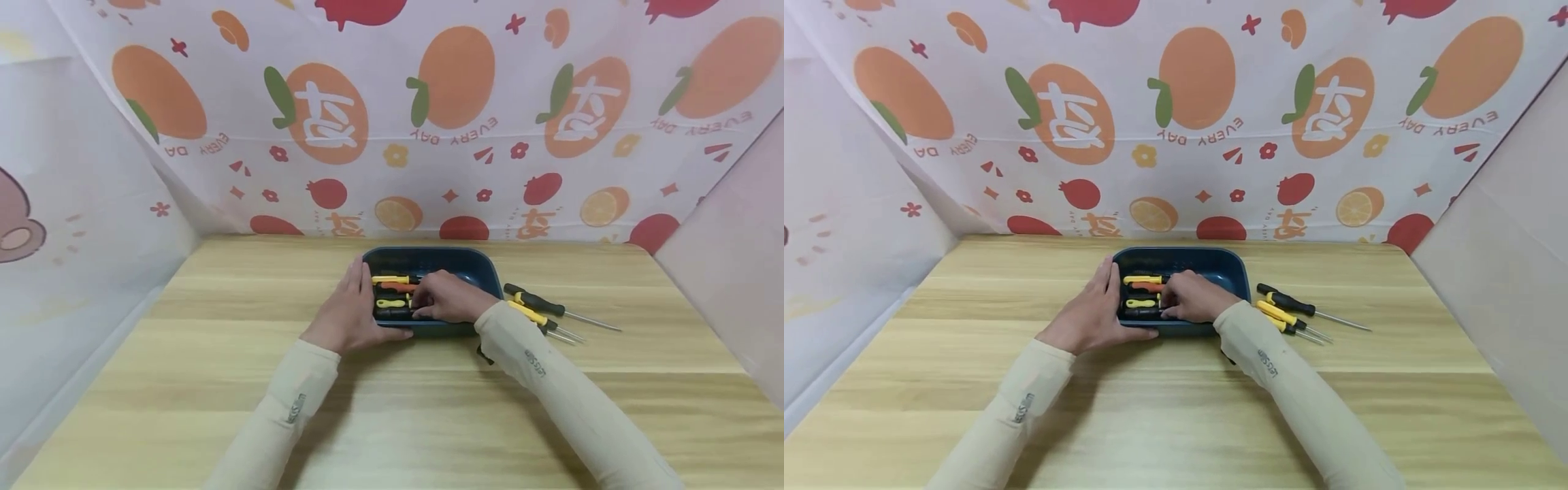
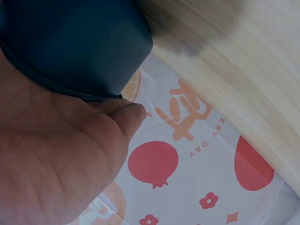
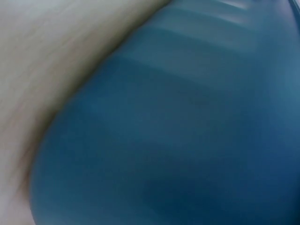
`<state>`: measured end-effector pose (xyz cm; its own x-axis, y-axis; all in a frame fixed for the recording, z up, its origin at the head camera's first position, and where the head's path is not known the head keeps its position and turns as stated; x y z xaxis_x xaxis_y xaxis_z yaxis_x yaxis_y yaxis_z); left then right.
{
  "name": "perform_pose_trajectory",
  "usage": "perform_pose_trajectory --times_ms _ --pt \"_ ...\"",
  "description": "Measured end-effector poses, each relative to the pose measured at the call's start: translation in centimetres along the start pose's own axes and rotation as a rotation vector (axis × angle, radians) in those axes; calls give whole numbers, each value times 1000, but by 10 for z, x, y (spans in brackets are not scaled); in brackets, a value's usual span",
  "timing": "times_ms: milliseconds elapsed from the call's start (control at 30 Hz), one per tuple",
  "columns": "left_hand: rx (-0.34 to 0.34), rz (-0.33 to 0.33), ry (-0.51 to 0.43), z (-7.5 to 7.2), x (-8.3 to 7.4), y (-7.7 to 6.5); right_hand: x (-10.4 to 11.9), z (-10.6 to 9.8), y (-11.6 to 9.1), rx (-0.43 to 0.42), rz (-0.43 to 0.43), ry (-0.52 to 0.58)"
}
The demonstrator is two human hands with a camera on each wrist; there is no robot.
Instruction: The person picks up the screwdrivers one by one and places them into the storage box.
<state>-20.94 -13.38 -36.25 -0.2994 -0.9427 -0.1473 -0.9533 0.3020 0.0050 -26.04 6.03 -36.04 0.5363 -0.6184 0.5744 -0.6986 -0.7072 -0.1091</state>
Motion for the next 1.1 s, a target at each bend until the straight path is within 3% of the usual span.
perform_pose_trajectory --times_ms 300,467,767,1100 --pt "-24 35 8 2 -2 0 -2 3 -2 -26 30 2" --pt "-23 19 6 1 0 -2 -2 5 -1 -46 -6 20" --pt "29 10 15 1 1 -2 -3 8 1 -58 -2 12" --pt "37 -5 -3 -1 5 1 -1 6 7 -64 28 2"
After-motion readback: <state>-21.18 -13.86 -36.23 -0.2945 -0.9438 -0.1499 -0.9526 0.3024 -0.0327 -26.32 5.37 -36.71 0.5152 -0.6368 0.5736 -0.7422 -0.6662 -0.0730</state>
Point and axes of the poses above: each hand's wrist, its own y-axis towards the middle knuckle, its own z-axis out of the palm, x = y × z, the point moved 2 cm from there along y, towards the middle knuckle, and after that the axes turned 8 degrees about y, right-handed, at the moved point
